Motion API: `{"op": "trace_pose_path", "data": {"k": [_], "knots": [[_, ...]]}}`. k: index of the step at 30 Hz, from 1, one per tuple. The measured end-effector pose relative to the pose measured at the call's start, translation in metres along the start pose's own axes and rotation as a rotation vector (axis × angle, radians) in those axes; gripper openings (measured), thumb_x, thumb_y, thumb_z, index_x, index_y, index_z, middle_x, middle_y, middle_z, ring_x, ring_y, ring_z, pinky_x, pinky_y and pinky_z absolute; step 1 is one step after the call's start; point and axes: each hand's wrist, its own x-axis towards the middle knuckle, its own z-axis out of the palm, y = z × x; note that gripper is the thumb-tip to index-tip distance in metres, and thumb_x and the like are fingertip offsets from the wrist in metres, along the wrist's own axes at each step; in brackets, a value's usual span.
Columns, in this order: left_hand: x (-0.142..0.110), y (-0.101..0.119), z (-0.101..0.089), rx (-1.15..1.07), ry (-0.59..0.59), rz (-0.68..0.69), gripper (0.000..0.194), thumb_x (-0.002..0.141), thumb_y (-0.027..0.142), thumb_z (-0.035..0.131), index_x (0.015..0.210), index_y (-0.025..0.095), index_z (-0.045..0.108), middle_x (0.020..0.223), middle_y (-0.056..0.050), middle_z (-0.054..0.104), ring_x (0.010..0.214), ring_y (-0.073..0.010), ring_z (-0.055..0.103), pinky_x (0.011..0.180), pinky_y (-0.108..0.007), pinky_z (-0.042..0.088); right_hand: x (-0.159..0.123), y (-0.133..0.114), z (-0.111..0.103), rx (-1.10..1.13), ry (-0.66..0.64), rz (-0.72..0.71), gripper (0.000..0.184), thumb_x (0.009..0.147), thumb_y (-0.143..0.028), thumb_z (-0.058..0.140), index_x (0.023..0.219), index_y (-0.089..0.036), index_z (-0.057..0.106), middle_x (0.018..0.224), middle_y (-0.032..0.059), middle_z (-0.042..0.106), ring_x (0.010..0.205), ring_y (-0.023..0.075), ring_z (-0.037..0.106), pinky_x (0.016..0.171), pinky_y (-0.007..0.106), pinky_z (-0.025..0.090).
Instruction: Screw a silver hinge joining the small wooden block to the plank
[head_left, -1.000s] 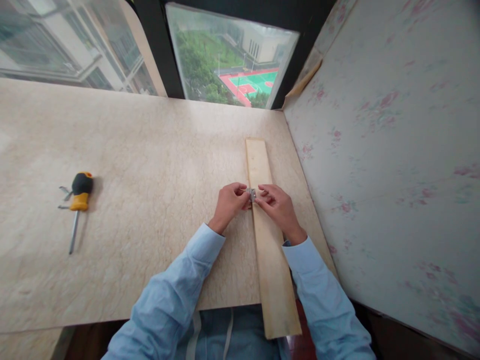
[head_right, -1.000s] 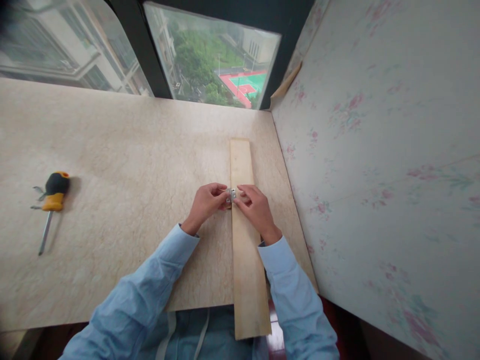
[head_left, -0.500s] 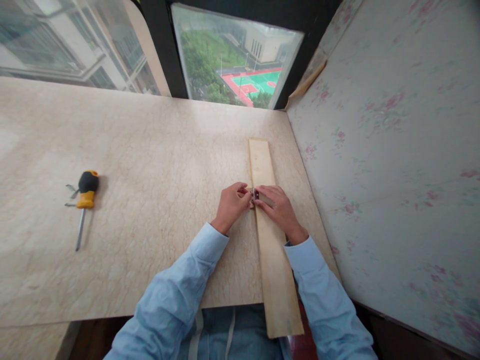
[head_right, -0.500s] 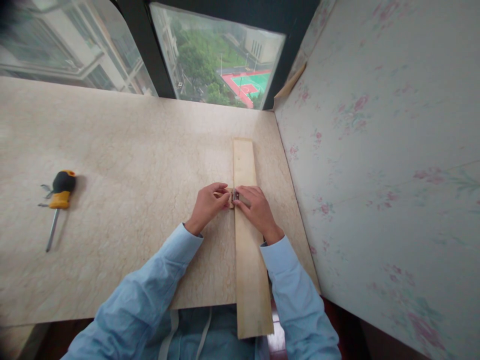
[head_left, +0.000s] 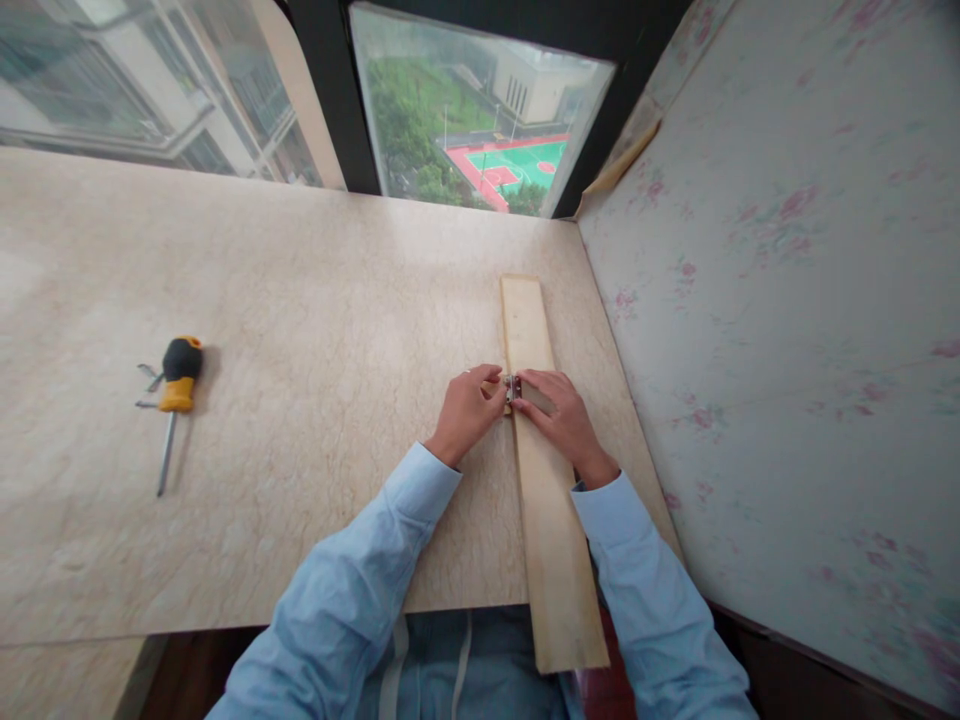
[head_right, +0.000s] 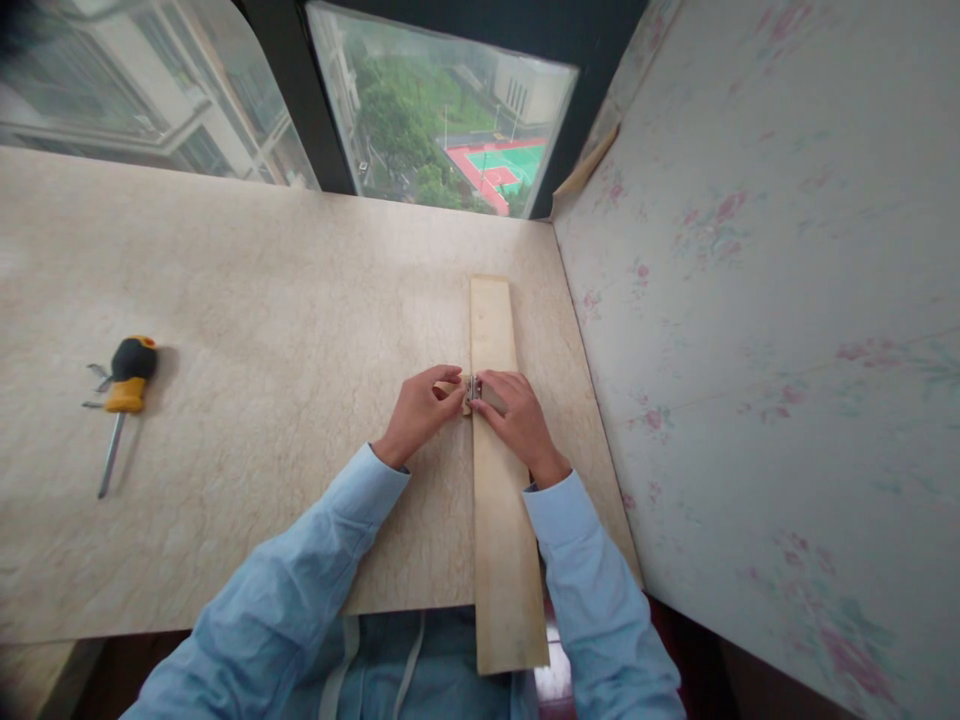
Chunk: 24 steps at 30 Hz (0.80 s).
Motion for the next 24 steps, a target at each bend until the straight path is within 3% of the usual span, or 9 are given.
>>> {"op": "trace_pose_path", "data": {"k": [3, 7, 18, 24], "knots": [[-0.0006, 0.0015, -0.0017, 0.035, -0.021, 0.034, 0.035, 0.08, 0.014, 0.066, 0.114, 0.015, 0.068, 0.115, -0.011, 0.073, 0.102, -0.0224, 0.07, 0.089, -0.036, 0.057, -0.0005, 0.0001, 0.0006, 0.043, -0.005, 0.059, 0.045, 0.09, -0.04, 0.063, 0.132, -0.025, 0.059, 0.121, 0.0102, 0.07, 0.114, 0.0263, 0.061, 0.099, 0.049, 0.05], [-0.0012, 0.0033, -0.0034, 0.054, -0.073, 0.058, 0.042, 0.079, 0.014, 0.067, 0.121, 0.015, 0.066, 0.115, -0.011, 0.073, 0.109, -0.0238, 0.067, 0.095, -0.037, 0.055, -0.0003, -0.0001, 0.001, 0.073, -0.008, 0.082, 0.048, 0.09, -0.041, 0.063, 0.135, -0.028, 0.056, 0.12, 0.0092, 0.071, 0.115, 0.0258, 0.06, 0.098, 0.049, 0.05], [-0.0013, 0.0004, -0.0068, 0.013, -0.143, 0.089, 0.046, 0.077, 0.018, 0.071, 0.123, 0.019, 0.065, 0.108, -0.008, 0.074, 0.101, -0.023, 0.069, 0.088, -0.036, 0.055, 0.0005, 0.0008, 0.0017, 0.091, -0.013, 0.107, 0.047, 0.09, -0.038, 0.064, 0.135, -0.028, 0.057, 0.121, 0.0095, 0.071, 0.116, 0.0259, 0.061, 0.099, 0.05, 0.051], [-0.0006, 0.0011, -0.007, 0.015, -0.161, 0.088, 0.043, 0.078, 0.016, 0.069, 0.121, 0.019, 0.066, 0.103, -0.007, 0.074, 0.095, -0.0217, 0.069, 0.084, -0.034, 0.056, -0.0022, 0.0021, 0.0017, 0.246, 0.013, 0.216, 0.045, 0.091, -0.038, 0.063, 0.134, -0.026, 0.057, 0.124, 0.0103, 0.068, 0.119, 0.0237, 0.063, 0.097, 0.044, 0.054]]}}
